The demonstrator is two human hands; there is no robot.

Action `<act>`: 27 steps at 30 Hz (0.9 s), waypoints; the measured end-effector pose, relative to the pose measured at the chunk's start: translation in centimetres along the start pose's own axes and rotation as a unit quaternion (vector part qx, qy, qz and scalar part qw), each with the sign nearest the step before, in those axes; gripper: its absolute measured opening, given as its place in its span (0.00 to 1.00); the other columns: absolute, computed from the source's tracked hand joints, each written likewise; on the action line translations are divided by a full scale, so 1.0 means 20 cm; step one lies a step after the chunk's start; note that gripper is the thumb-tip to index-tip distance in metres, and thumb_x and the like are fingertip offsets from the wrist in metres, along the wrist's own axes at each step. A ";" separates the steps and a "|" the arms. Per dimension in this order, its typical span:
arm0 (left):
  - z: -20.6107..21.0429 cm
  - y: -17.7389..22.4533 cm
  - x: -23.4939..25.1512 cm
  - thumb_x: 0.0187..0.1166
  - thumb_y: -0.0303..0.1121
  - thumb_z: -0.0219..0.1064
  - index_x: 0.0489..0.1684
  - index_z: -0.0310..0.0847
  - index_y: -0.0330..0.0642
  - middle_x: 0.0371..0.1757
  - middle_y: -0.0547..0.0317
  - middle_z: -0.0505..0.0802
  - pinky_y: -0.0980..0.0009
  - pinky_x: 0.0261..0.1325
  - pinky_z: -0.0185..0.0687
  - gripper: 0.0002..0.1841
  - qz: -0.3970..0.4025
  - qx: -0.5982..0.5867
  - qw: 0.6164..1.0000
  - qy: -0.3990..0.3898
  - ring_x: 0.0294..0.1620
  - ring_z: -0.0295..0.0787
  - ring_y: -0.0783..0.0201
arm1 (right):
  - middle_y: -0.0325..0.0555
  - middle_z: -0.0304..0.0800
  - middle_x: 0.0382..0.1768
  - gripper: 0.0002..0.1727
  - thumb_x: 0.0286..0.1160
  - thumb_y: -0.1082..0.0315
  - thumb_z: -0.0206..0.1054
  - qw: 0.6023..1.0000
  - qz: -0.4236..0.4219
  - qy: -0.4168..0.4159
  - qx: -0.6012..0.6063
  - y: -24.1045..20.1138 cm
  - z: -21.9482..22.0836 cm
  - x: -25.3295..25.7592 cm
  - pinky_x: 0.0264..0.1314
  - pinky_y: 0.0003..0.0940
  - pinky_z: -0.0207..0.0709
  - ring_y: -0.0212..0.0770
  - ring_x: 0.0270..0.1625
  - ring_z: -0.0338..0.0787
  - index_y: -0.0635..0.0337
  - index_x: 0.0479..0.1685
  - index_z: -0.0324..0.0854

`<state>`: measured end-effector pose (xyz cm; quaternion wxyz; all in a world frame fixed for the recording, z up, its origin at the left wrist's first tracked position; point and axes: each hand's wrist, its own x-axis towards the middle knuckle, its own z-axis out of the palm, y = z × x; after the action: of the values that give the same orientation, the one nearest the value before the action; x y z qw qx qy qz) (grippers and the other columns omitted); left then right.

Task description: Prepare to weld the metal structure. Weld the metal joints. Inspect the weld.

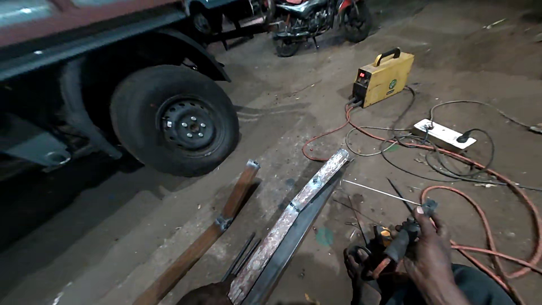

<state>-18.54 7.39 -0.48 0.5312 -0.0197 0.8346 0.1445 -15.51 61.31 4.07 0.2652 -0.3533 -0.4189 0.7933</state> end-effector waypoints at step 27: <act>0.06 -0.09 0.18 0.49 0.75 0.76 0.90 0.58 0.58 0.62 0.41 0.91 0.29 0.62 0.81 0.60 -0.052 0.122 0.977 0.165 0.62 0.89 0.36 | 0.45 0.82 0.49 0.37 0.78 0.51 0.71 0.999 0.000 -0.023 -0.025 0.00 0.01 -0.02 0.32 0.45 0.88 0.42 0.33 0.87 0.38 0.85 0.59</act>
<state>-18.71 6.36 -4.66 0.3918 -0.0219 0.9198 0.0081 -15.51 60.88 4.30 0.2460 -0.3416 -0.4449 0.7905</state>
